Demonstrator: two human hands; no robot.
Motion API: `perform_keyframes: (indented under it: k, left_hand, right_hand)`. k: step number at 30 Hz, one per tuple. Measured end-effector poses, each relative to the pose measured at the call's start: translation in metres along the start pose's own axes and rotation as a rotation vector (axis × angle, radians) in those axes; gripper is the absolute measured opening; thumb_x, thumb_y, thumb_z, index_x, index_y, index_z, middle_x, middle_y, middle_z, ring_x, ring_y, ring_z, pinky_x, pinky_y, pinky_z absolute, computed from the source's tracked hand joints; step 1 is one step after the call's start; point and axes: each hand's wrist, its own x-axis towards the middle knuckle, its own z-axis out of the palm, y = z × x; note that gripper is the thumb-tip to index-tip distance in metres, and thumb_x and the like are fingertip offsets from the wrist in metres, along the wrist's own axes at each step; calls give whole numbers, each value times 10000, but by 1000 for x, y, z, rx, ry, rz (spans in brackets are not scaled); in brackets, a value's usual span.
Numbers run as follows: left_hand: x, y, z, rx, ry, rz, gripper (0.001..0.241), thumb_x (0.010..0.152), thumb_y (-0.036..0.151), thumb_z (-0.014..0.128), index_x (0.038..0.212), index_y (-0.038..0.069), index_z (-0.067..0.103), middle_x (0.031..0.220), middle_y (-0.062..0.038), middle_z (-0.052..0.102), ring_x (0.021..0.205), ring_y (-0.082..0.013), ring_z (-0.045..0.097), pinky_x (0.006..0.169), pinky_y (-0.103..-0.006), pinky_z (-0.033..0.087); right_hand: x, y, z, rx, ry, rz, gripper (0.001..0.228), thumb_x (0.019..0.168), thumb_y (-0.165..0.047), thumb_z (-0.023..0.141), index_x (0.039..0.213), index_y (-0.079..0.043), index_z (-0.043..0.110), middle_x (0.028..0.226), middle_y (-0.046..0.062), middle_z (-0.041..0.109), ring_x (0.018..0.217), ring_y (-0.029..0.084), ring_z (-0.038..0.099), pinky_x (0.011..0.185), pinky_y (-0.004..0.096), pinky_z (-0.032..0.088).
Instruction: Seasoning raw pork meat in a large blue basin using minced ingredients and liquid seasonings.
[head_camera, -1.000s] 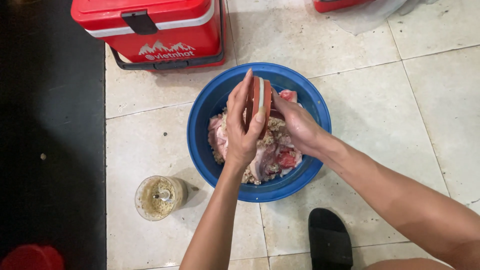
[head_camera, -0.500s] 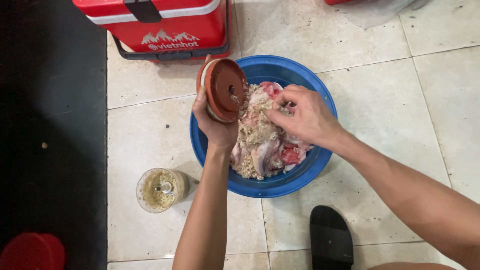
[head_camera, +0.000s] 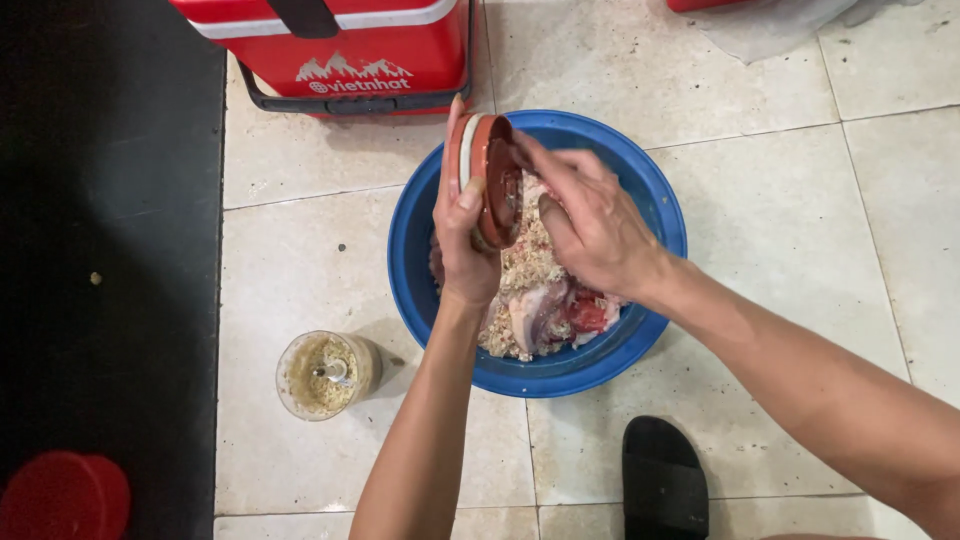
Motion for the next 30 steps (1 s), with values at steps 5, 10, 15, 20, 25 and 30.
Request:
perform_keyframes:
  k: [5, 10, 15, 20, 25, 30]
  left_hand:
    - [-6, -11, -12, 746, -27, 281, 812, 990, 474, 601, 1639, 58, 345, 1682, -157, 363, 1518, -261, 370, 1334, -383, 290]
    - [1, -13, -23, 1124, -172, 376, 772, 963, 459, 667, 1616, 126, 423, 1628, -162, 366, 1480, -302, 419, 1275, -413, 352]
    - [5, 9, -46, 1426, -387, 412, 786, 905, 445, 732, 1605, 218, 457, 1632, -165, 377, 1435, -348, 448, 1256, -444, 363]
    - [3, 35, -57, 1277, -120, 290, 681, 1049, 380, 656, 1633, 206, 352, 1595, -160, 389, 1487, -294, 441, 1234, -412, 463]
    - [8, 48, -64, 384, 202, 16, 661, 1015, 429, 499, 1607, 166, 366, 1528, -119, 573, 1043, -261, 498, 905, -473, 426]
    - [-12, 84, -105, -288, 437, 12, 577, 1019, 504, 404, 1419, 110, 537, 1422, -96, 592, 1303, -288, 600, 1103, -526, 522]
  right_hand:
    - [-17, -19, 6, 619, -121, 602, 455, 1052, -145, 485, 1486, -11, 506, 1306, 133, 705, 1165, 259, 696, 977, 348, 553]
    - [-23, -2, 9, 1465, -129, 892, 426, 1031, -183, 485, 1426, -27, 513, 1329, 103, 644, 1159, 194, 676, 997, 379, 570]
    - [-23, 36, 9, 1634, -221, 1011, 346, 1063, -183, 536, 1406, -152, 562, 1262, 38, 657, 1085, 162, 645, 934, 359, 549]
    - [6, 44, 4, 254, -697, 346, 373, 937, -390, 712, 1232, -164, 753, 1197, 10, 710, 1032, 155, 673, 866, 359, 496]
    - [43, 16, -23, 42, -527, 515, 451, 917, -417, 774, 1220, -84, 745, 1195, 136, 730, 958, 231, 739, 875, 443, 565]
    - [35, 38, -3, -246, -962, 499, 490, 928, -332, 717, 1414, -344, 658, 926, 285, 785, 901, 330, 769, 877, 413, 594]
